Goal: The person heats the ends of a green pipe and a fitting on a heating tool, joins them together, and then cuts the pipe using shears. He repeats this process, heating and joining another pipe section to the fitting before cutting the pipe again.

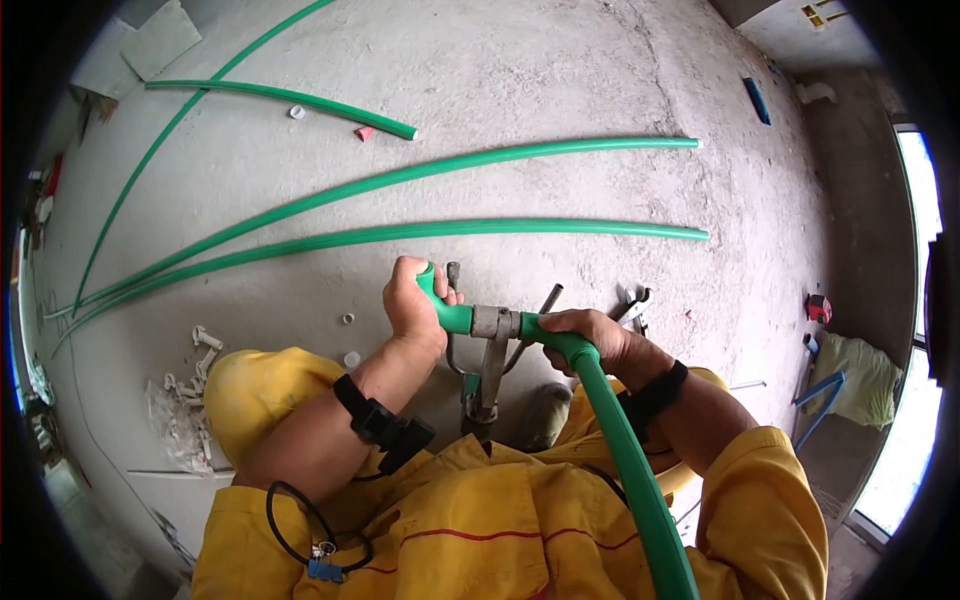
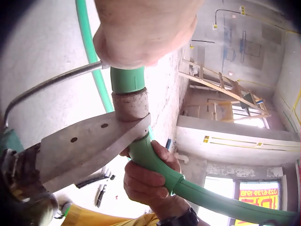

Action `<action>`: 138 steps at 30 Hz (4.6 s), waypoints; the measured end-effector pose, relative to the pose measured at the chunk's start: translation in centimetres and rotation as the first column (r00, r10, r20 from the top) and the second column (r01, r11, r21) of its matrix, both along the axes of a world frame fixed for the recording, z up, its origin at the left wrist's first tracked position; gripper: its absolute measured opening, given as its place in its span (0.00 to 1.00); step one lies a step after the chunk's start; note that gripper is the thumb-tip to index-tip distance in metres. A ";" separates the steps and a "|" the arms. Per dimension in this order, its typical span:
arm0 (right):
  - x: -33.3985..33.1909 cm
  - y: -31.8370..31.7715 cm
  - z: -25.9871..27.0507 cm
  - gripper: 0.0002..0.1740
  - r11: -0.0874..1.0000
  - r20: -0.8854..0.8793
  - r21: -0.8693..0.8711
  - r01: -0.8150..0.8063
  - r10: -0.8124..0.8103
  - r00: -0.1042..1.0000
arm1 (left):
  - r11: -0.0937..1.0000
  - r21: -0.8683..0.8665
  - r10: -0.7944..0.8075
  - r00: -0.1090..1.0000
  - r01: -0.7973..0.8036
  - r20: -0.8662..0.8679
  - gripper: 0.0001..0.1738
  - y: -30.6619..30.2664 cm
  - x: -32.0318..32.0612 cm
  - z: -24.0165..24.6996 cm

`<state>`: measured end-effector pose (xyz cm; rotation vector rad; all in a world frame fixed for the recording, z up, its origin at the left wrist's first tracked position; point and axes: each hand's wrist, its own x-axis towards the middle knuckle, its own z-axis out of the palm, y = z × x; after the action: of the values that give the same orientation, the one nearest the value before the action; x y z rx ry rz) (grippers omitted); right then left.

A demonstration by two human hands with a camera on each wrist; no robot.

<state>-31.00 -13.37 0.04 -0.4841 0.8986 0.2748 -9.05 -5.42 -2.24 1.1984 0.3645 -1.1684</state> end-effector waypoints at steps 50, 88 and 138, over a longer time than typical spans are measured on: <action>-1.6 -1.8 -3.7 0.08 0.291 0.210 -0.956 -0.030 0.755 0.622 | 0.653 0.620 -0.418 -0.476 0.435 0.774 0.09 3.4 1.4 0.5; -2.5 -2.1 -4.1 0.20 0.279 0.118 -0.945 -0.174 0.782 0.612 | 0.522 0.403 -0.343 -0.247 0.752 0.906 0.52 3.8 4.8 -0.7; -2.7 -1.8 -4.6 0.15 0.393 0.223 -0.916 -0.083 0.671 0.707 | 0.504 0.439 -0.436 -0.219 0.744 0.873 0.50 2.9 4.9 -0.6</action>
<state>-33.68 -15.20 -4.54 -1.7013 0.1976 0.0685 -4.15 -2.52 -2.84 1.6725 -1.6399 -0.8590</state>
